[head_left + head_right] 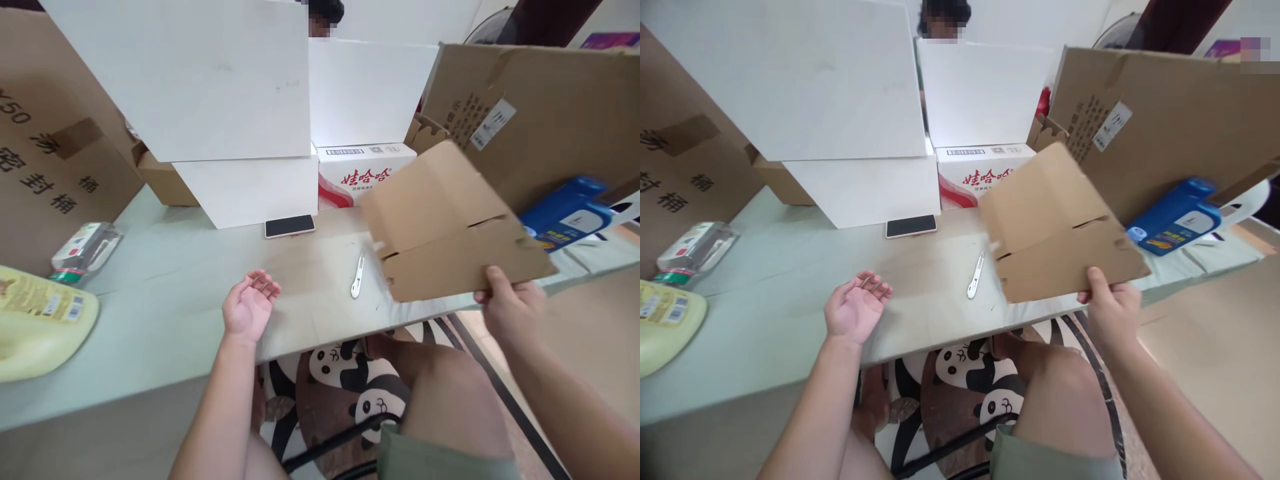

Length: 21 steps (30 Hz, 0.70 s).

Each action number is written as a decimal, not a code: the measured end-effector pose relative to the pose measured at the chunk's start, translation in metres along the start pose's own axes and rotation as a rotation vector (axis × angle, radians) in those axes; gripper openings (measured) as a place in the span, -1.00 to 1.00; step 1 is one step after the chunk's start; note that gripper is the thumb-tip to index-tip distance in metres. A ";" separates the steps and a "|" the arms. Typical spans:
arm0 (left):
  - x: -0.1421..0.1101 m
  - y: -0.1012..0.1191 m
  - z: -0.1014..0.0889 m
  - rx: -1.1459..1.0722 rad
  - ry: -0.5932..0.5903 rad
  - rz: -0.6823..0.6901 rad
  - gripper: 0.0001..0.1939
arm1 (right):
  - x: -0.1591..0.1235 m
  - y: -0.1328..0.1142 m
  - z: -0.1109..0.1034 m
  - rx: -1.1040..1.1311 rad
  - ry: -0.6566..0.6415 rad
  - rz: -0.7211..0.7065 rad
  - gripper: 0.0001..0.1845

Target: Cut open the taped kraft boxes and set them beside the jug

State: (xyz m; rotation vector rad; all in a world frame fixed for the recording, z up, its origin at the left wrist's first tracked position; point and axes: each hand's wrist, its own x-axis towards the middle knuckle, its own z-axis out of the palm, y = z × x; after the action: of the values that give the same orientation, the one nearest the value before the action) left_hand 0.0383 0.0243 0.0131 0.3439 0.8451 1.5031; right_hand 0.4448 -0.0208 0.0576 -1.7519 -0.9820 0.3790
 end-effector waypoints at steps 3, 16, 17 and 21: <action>-0.006 0.005 -0.003 0.015 -0.036 0.003 -0.78 | 0.014 -0.015 -0.039 -0.320 0.152 0.021 -0.58; -0.008 0.014 -0.008 -0.011 0.007 0.005 -0.78 | 0.186 -0.050 0.028 -0.522 -0.009 0.017 -0.31; -0.006 0.015 -0.007 -0.016 0.007 0.006 -0.79 | 0.188 -0.047 0.035 -0.508 -0.040 0.035 -0.30; -0.002 0.016 -0.004 -0.030 -0.026 0.009 -0.81 | 0.170 -0.031 0.053 -0.481 -0.167 0.037 -0.36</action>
State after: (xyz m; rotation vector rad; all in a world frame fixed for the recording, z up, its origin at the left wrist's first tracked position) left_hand 0.0249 0.0227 0.0218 0.3454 0.8003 1.5153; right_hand 0.5008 0.1466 0.0976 -2.1997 -1.2350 0.3344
